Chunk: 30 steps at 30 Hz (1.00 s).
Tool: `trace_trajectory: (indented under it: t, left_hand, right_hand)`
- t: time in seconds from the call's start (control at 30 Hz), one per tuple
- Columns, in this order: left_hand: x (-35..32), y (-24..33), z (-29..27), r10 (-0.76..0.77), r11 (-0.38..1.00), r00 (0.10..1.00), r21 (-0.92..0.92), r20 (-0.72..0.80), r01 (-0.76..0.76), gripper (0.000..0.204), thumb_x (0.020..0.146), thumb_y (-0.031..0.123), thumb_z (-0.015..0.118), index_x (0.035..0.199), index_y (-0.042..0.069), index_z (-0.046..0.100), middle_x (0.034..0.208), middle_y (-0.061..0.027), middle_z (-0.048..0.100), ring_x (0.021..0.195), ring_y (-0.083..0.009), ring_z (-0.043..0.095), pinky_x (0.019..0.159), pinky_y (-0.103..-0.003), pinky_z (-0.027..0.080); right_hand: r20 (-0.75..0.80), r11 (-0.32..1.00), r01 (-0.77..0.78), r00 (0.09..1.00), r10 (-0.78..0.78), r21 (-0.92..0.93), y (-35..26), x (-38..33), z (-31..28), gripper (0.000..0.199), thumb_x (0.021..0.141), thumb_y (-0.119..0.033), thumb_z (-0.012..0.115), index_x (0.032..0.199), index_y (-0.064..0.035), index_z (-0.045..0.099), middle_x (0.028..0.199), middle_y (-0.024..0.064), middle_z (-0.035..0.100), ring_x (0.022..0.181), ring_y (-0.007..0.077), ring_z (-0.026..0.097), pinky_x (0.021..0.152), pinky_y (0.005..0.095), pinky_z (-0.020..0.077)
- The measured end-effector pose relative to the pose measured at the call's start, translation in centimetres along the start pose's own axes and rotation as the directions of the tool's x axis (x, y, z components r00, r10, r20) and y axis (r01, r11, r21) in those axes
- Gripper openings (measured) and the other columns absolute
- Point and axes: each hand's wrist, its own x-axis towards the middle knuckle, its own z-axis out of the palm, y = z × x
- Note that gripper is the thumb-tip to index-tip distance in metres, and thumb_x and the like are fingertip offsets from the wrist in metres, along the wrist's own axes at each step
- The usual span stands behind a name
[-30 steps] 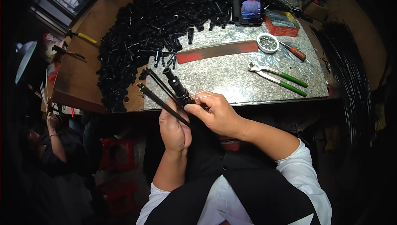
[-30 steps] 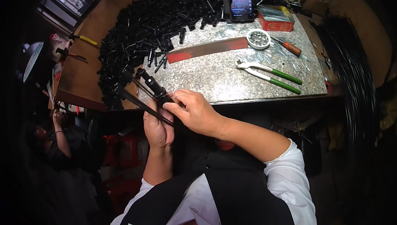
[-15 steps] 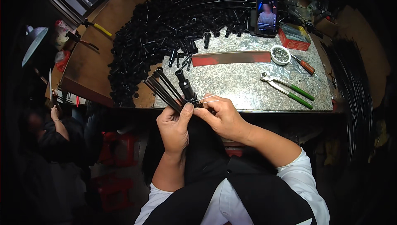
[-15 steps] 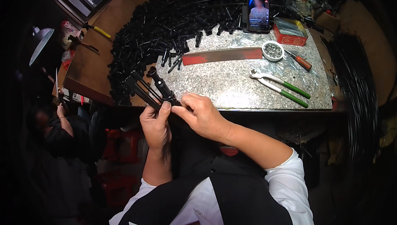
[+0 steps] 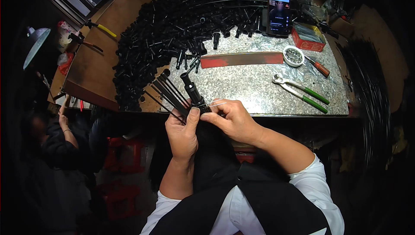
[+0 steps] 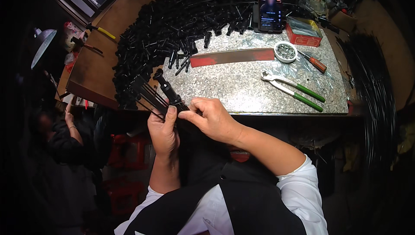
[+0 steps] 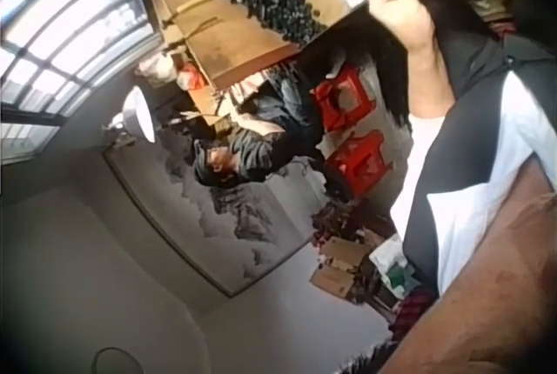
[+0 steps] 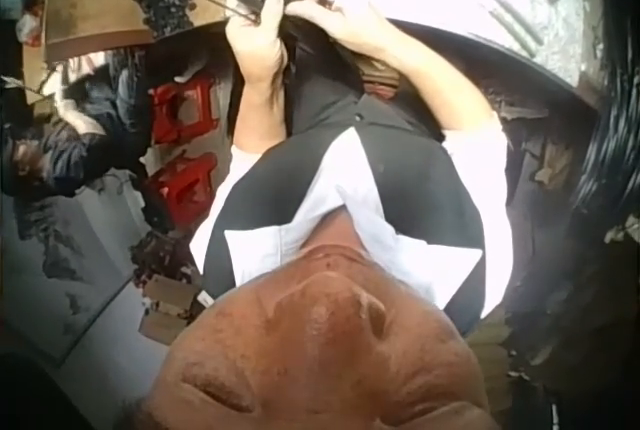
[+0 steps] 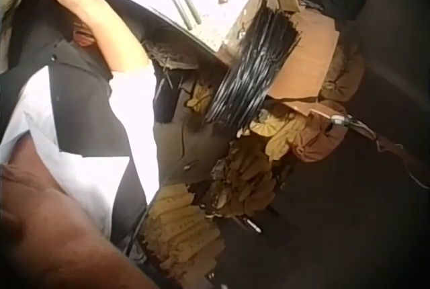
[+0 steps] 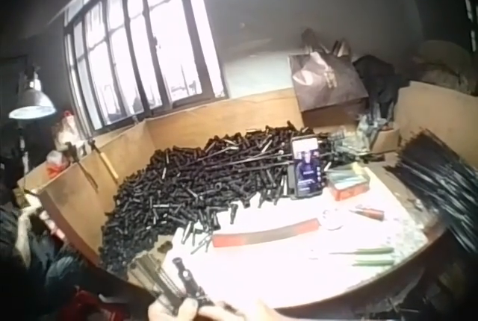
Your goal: Organizing and assembling bundles of black electrical cables at a workstation.
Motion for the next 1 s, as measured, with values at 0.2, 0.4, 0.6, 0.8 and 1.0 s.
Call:
trace_trajectory:
  t: [0.2, 0.4, 0.6, 0.8, 1.0]
  left_hand:
    - [0.0, 0.7, 0.1, -0.035, 0.993, 0.998, 0.114, 0.059, 0.028, 0.02, 0.088, 0.002, 0.061, 0.107, -0.005, 0.06, 0.099, -0.0142, 0.067, 0.09, -0.0175, 0.064, 0.084, -0.03, 0.05]
    - [0.2, 1.1, 0.3, -0.065, 0.989, 0.998, 0.133, 0.02, 0.062, 0.021, 0.084, 0.0, 0.066, 0.104, -0.008, 0.061, 0.093, -0.0104, 0.067, 0.082, -0.0121, 0.063, 0.077, -0.023, 0.05]
    - [0.0, 1.3, -0.4, -0.044, 0.994, 0.998, 0.098, 0.049, 0.039, 0.018, 0.085, -0.001, 0.065, 0.101, -0.008, 0.062, 0.091, -0.0117, 0.068, 0.081, -0.0133, 0.064, 0.076, -0.024, 0.052]
    - [0.4, 1.1, -1.7, -0.054, 0.996, 0.99, 0.083, 0.134, 0.043, 0.021, 0.084, 0.002, 0.067, 0.102, -0.008, 0.063, 0.091, -0.0106, 0.068, 0.08, -0.0132, 0.063, 0.077, -0.024, 0.05]
    - [0.7, 1.1, -2.9, -0.065, 0.994, 0.972, 0.104, 0.228, 0.042, 0.028, 0.083, 0.008, 0.07, 0.104, -0.008, 0.061, 0.089, -0.0116, 0.068, 0.08, -0.0163, 0.064, 0.076, -0.027, 0.051]
  right_hand:
    - [-0.043, 0.999, -0.008, 0.999, 0.007, -0.031, -0.3, -0.2, 0.2, 0.031, 0.084, -0.012, 0.069, 0.066, 0.0024, 0.047, 0.061, 0.005, 0.042, 0.052, 0.0102, 0.037, 0.046, 0.028, 0.0324]
    - [-0.055, 0.998, 0.058, 0.997, -0.059, -0.018, 0.2, -0.2, 0.6, 0.031, 0.082, -0.01, 0.07, 0.066, 0.002, 0.047, 0.061, 0.0064, 0.043, 0.051, 0.0125, 0.038, 0.046, 0.0287, 0.0342]
    - [-0.016, 0.993, 0.115, 0.993, -0.115, -0.02, -0.1, -0.1, 0.6, 0.03, 0.081, -0.009, 0.07, 0.065, 0.0017, 0.047, 0.062, 0.008, 0.045, 0.053, 0.0145, 0.042, 0.048, 0.0298, 0.0357]
    - [0.055, 0.996, 0.077, 0.995, -0.079, 0.041, -0.3, 0.0, 0.1, 0.03, 0.082, -0.011, 0.07, 0.065, 0.0007, 0.048, 0.063, 0.0058, 0.05, 0.054, 0.0115, 0.047, 0.047, 0.0277, 0.0373]
    - [0.312, 0.907, -0.352, 0.91, 0.274, 0.231, -1.1, 0.3, -1.0, 0.026, 0.084, -0.016, 0.07, 0.07, -0.0012, 0.054, 0.07, 0.0025, 0.058, 0.058, 0.0067, 0.057, 0.045, 0.0208, 0.0451]
